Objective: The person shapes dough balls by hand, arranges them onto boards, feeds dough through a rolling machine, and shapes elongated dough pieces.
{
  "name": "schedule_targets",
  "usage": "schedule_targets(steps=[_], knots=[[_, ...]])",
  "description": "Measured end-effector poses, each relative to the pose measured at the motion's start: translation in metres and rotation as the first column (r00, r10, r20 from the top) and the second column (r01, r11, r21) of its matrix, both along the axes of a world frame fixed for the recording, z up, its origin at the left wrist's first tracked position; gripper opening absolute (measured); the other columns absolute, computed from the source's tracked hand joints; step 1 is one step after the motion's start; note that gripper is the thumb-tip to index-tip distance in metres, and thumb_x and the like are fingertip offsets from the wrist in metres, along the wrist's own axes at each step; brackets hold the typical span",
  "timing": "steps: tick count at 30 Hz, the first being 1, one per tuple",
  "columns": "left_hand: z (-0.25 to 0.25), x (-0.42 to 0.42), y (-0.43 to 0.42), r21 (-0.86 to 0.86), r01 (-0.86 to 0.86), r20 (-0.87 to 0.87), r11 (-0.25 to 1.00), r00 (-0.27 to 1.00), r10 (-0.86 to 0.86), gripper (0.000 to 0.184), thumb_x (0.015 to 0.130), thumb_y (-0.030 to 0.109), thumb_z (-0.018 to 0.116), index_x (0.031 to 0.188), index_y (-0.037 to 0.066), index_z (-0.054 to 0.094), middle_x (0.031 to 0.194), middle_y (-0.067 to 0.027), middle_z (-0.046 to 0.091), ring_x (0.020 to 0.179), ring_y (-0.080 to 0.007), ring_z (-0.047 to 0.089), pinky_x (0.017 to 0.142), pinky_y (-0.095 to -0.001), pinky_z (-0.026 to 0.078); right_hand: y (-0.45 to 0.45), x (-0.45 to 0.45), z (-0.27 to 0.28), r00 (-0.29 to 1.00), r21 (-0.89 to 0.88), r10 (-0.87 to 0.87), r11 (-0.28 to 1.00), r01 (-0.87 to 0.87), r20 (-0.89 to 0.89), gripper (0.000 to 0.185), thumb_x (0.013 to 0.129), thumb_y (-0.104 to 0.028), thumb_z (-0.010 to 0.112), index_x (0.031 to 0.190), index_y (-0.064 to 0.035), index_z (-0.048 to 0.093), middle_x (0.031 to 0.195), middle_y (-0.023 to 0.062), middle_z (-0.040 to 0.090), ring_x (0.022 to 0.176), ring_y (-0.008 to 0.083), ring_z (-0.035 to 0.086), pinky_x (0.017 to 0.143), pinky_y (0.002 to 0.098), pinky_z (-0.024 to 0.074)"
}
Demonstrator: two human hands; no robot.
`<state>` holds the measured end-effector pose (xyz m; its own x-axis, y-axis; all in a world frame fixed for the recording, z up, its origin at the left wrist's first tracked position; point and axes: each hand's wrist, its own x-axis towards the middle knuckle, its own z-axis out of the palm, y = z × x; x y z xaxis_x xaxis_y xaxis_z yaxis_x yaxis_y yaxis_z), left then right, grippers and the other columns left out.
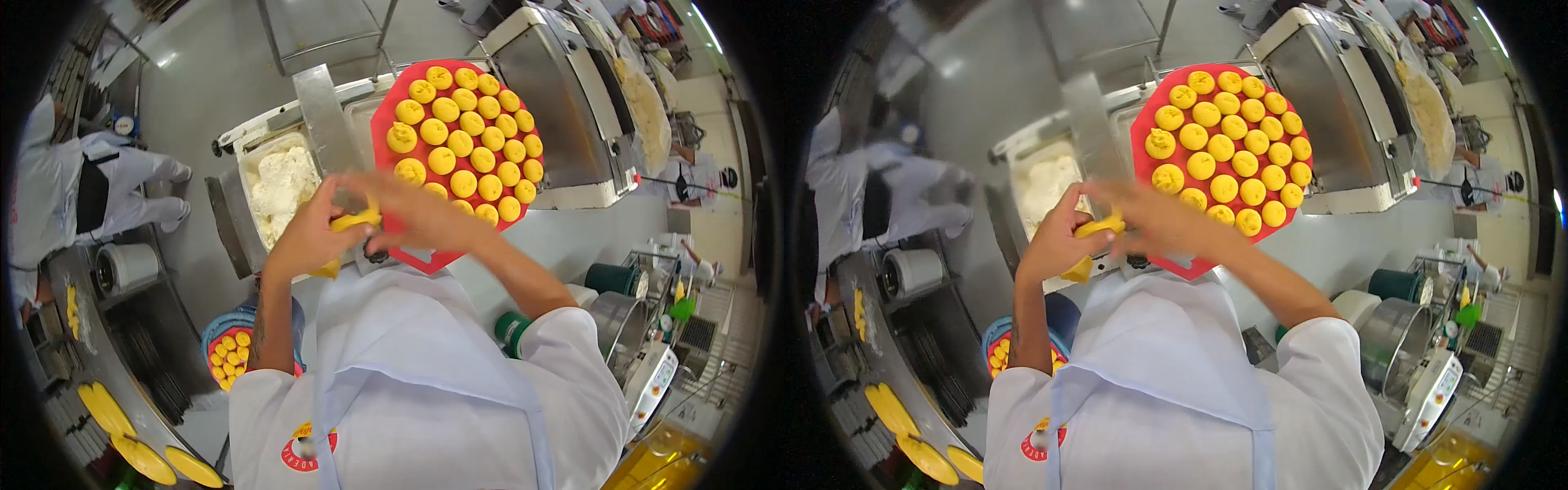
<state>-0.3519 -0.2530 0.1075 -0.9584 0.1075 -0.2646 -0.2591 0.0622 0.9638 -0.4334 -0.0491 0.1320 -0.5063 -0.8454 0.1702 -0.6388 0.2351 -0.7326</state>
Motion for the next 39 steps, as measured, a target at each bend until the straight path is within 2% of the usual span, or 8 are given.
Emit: schedule_targets(steps=[6, 14, 18, 20, 26, 32, 34, 39], knots=[[0.016, -0.006, 0.022, 0.111, 0.132, -0.078, 0.985, 0.989, -0.124, 0.037, 0.089, 0.023, 0.077, 0.117, 0.007, 0.060, 0.079, -0.0051, 0.066, 0.071, -0.0162, 0.064, 0.066, -0.0351, 0.052, 0.023, 0.021, 0.009, 0.988, 0.225, 0.089, 0.973, -0.059, -0.123, 0.041, 0.088, -0.012, 0.067, 0.128, -0.0078, 0.056, 0.094, 0.0085, 0.062, 0.084, 0.0282, 0.066, 0.068, 0.0415, 0.0537], [0.068, 0.003, 0.007, -0.416, 0.649, -0.245, 0.637, 0.595, -0.766, 0.025, 0.099, 0.031, 0.061, 0.094, 0.007, 0.067, 0.080, -0.0168, 0.062, 0.068, -0.0373, 0.060, 0.060, -0.0398, 0.049, 0.076, 0.032, 0.087, 0.953, 0.224, 0.269, 0.929, -0.295, 0.140, 0.023, 0.098, -0.024, 0.062, 0.086, -0.0045, 0.060, 0.070, 0.0119, 0.055, 0.063, 0.0318, 0.058, 0.056, 0.0417, 0.0450], [0.010, 0.025, -0.085, 0.040, 0.136, -0.398, 0.990, 0.911, -0.109, 0.025, 0.094, 0.029, 0.066, 0.090, 0.005, 0.067, 0.075, -0.0095, 0.067, 0.065, -0.0249, 0.067, 0.056, -0.0388, 0.050, 0.165, -0.016, 0.078, 0.951, -0.173, -0.151, 0.964, 0.202, 0.269, 0.031, 0.103, -0.031, 0.052, 0.096, -0.0029, 0.061, 0.083, 0.0081, 0.064, 0.073, 0.0247, 0.063, 0.066, 0.0380, 0.0488], [-0.015, 0.036, -0.147, 0.407, -0.323, -0.213, 0.854, 0.876, 0.432, 0.042, 0.101, 0.046, 0.056, 0.088, 0.006, 0.060, 0.064, 0.0003, 0.051, 0.052, -0.0108, 0.047, 0.048, -0.0289, 0.037, 0.210, -0.061, 0.071, 0.868, -0.154, -0.359, 0.890, 0.429, 0.342, 0.033, 0.104, -0.032, 0.049, 0.112, -0.0026, 0.062, 0.102, 0.0093, 0.068, 0.096, 0.0233, 0.064, 0.083, 0.0376, 0.0492], [-0.049, 0.032, -0.109, 0.842, -0.399, 0.103, 0.363, 0.780, 0.618, 0.046, 0.104, 0.050, 0.048, 0.080, 0.011, 0.052, 0.061, 0.0031, 0.035, 0.050, -0.0091, 0.030, 0.048, -0.0270, 0.025, 0.111, -0.144, -0.015, 0.911, 0.091, -0.412, 0.907, 0.412, -0.015, 0.029, 0.098, -0.022, 0.058, 0.123, -0.0083, 0.064, 0.110, 0.0106, 0.062, 0.106, 0.0255, 0.059, 0.089, 0.0380, 0.0473], [-0.066, 0.040, -0.017, 0.671, -0.633, 0.303, 0.386, 0.710, 0.636, 0.041, 0.099, 0.048, 0.060, 0.087, 0.009, 0.058, 0.058, 0.0040, 0.036, 0.050, -0.0079, 0.035, 0.048, -0.0270, 0.031, 0.065, -0.182, -0.058, 0.918, 0.101, -0.394, 0.916, 0.388, 0.048, 0.026, 0.089, -0.016, 0.073, 0.109, -0.0022, 0.067, 0.090, 0.0111, 0.067, 0.079, 0.0191, 0.062, 0.072, 0.0317, 0.0501], [-0.047, 0.020, 0.033, -0.165, -0.749, -0.013, 0.641, 0.652, 0.758, 0.034, 0.090, 0.032, 0.076, 0.114, 0.010, 0.065, 0.061, 0.0032, 0.043, 0.054, -0.0066, 0.045, 0.050, -0.0257, 0.038, 0.046, -0.160, -0.041, 0.891, 0.141, -0.342, 0.939, 0.314, 0.298, 0.025, 0.087, -0.019, 0.077, 0.103, -0.0006, 0.068, 0.079, 0.0032, 0.065, 0.072, 0.0103, 0.058, 0.065, 0.0265, 0.0480], [0.011, -0.027, 0.083, -0.530, -0.350, -0.406, 0.772, 0.904, 0.131, 0.053, 0.083, 0.031, 0.080, 0.128, 0.009, 0.061, 0.067, -0.0077, 0.061, 0.057, -0.0246, 0.061, 0.055, -0.0338, 0.049, 0.040, -0.076, -0.004, 0.818, 0.054, -0.094, 0.996, 0.078, 0.568, 0.026, 0.088, -0.027, 0.076, 0.098, -0.0029, 0.071, 0.078, 0.0049, 0.069, 0.068, 0.0116, 0.063, 0.063, 0.0272, 0.0496]])
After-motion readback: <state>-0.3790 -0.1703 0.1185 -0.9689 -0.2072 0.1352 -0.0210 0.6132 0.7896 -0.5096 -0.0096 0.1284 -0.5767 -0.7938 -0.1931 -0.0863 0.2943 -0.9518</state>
